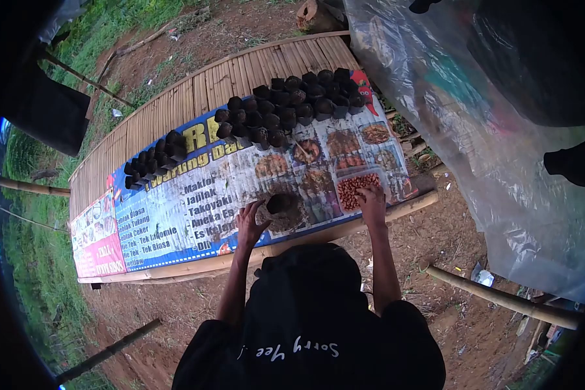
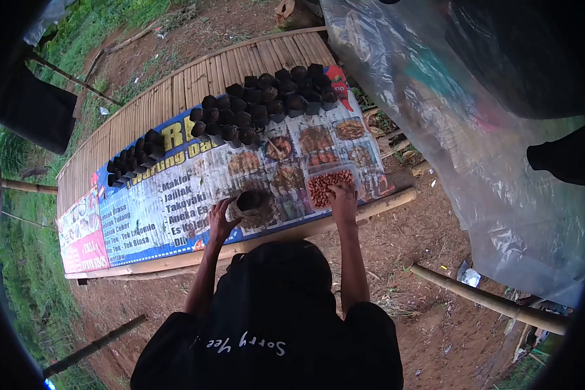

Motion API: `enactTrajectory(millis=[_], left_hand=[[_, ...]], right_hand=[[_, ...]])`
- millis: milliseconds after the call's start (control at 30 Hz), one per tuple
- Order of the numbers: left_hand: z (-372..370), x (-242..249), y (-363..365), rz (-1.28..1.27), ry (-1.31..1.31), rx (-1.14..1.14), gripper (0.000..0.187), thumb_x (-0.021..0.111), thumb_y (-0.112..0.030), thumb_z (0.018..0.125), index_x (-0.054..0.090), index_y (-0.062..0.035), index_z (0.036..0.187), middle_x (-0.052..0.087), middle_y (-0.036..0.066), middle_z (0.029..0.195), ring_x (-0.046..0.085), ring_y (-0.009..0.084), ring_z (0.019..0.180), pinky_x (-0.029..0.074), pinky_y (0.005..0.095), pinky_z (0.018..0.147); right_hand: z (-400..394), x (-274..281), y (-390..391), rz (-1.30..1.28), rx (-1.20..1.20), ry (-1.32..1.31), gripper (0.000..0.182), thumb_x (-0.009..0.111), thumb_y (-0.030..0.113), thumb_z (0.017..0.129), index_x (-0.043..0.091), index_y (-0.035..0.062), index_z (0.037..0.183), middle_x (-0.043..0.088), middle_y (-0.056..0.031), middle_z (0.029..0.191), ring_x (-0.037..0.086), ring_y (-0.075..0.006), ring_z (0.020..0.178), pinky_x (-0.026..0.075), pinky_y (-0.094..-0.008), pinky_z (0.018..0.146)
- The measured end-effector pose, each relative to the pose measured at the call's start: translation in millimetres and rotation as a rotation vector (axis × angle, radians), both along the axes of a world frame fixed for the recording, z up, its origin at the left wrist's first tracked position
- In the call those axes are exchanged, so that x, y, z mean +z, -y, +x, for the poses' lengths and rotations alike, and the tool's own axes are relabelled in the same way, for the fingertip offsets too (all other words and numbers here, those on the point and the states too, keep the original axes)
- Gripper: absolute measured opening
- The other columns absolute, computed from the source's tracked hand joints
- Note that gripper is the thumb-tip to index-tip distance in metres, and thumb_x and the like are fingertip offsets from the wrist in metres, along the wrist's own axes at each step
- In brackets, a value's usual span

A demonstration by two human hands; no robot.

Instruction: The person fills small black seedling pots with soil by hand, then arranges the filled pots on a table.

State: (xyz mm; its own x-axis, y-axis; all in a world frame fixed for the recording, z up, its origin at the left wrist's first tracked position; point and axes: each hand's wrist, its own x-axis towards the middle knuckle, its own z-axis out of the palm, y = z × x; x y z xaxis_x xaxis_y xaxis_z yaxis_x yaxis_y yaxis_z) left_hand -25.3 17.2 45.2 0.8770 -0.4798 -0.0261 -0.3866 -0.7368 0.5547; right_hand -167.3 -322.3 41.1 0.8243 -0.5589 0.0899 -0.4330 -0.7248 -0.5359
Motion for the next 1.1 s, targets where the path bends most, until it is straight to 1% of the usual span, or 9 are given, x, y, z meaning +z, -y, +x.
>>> enactTrajectory(millis=[167, 267, 500, 700, 767, 833, 900, 1000, 1100], left_hand=[[20, 1, 19, 0.021, 0.011, -0.155, 0.074, 0.082, -0.019, 0.058, 0.052, -0.0204, 0.126, 0.051, 0.005, 0.124, 0.047, 0.0305, 0.112, 0.036, 0.0461, 0.095], [29, -15, 22, 0.026, 0.015, -0.224, 0.073, 0.082, -0.018, 0.058, 0.053, -0.0210, 0.125, 0.053, 0.005, 0.122, 0.048, 0.0303, 0.112, 0.037, 0.0458, 0.094], [29, -2, 31, 0.040, -0.019, -0.220, 0.071, 0.082, -0.016, 0.058, 0.054, -0.0205, 0.123, 0.056, 0.005, 0.116, 0.049, 0.0297, 0.112, 0.039, 0.0454, 0.091], [35, -14, 29, -0.067, 0.022, -0.293, 0.077, 0.083, -0.017, 0.056, 0.050, -0.0194, 0.125, 0.060, 0.005, 0.115, 0.052, 0.0297, 0.108, 0.039, 0.0441, 0.091], [37, -14, 28, -0.071, -0.003, -0.288, 0.076, 0.084, -0.016, 0.055, 0.051, -0.0184, 0.124, 0.059, 0.006, 0.118, 0.052, 0.0298, 0.108, 0.040, 0.0433, 0.093], [38, -15, 28, -0.102, -0.027, -0.315, 0.076, 0.084, -0.017, 0.055, 0.051, -0.0181, 0.124, 0.060, 0.006, 0.117, 0.052, 0.0299, 0.107, 0.040, 0.0427, 0.093], [39, -16, 26, -0.098, 0.008, -0.324, 0.076, 0.084, -0.017, 0.055, 0.052, -0.0182, 0.124, 0.060, 0.006, 0.117, 0.052, 0.0297, 0.106, 0.040, 0.0425, 0.093], [40, -19, 24, -0.122, 0.010, -0.341, 0.074, 0.083, -0.019, 0.056, 0.052, -0.0177, 0.123, 0.059, 0.006, 0.118, 0.052, 0.0294, 0.105, 0.039, 0.0420, 0.093], [35, -12, 21, -0.167, 0.012, -0.322, 0.073, 0.083, -0.021, 0.056, 0.053, -0.0170, 0.123, 0.059, 0.006, 0.116, 0.052, 0.0292, 0.106, 0.038, 0.0416, 0.093]], right_hand=[[4, 4, 4, 0.006, 0.020, -0.018, 0.019, 0.068, 0.009, 0.075, 0.065, 0.0087, 0.094, 0.057, -0.0107, 0.100, 0.049, -0.0336, 0.102, 0.041, -0.0435, 0.090], [4, 8, 9, 0.044, 0.058, -0.041, 0.016, 0.069, 0.012, 0.074, 0.066, 0.0130, 0.090, 0.057, -0.0093, 0.098, 0.050, -0.0334, 0.100, 0.040, -0.0439, 0.089], [7, 2, 10, 0.122, 0.056, 0.037, 0.015, 0.070, 0.012, 0.074, 0.063, 0.0115, 0.088, 0.058, -0.0087, 0.097, 0.050, -0.0339, 0.100, 0.041, -0.0458, 0.088], [12, 16, 3, 0.074, 0.100, -0.034, 0.016, 0.070, 0.012, 0.073, 0.059, 0.0093, 0.084, 0.058, -0.0070, 0.093, 0.049, -0.0306, 0.100, 0.043, -0.0443, 0.084], [13, 24, -1, 0.126, 0.003, 0.007, 0.017, 0.070, 0.011, 0.073, 0.059, 0.0078, 0.085, 0.062, -0.0038, 0.085, 0.053, -0.0284, 0.095, 0.041, -0.0450, 0.086], [17, 28, -8, 0.035, 0.042, 0.064, 0.017, 0.071, 0.010, 0.071, 0.059, 0.0070, 0.082, 0.061, -0.0028, 0.080, 0.057, -0.0228, 0.087, 0.045, -0.0396, 0.079], [22, 35, -20, 0.294, 0.052, 0.186, 0.016, 0.072, 0.008, 0.072, 0.060, 0.0055, 0.083, 0.062, -0.0032, 0.077, 0.059, -0.0177, 0.078, 0.047, -0.0329, 0.069], [37, 51, -61, 0.487, 0.079, 0.231, 0.014, 0.071, 0.006, 0.072, 0.062, 0.0036, 0.083, 0.064, -0.0069, 0.076, 0.062, -0.0197, 0.069, 0.047, -0.0322, 0.066], [57, 61, -99, 0.509, 0.201, 0.075, 0.013, 0.072, 0.007, 0.073, 0.065, 0.0029, 0.082, 0.066, -0.0090, 0.079, 0.063, -0.0213, 0.073, 0.047, -0.0326, 0.064]])
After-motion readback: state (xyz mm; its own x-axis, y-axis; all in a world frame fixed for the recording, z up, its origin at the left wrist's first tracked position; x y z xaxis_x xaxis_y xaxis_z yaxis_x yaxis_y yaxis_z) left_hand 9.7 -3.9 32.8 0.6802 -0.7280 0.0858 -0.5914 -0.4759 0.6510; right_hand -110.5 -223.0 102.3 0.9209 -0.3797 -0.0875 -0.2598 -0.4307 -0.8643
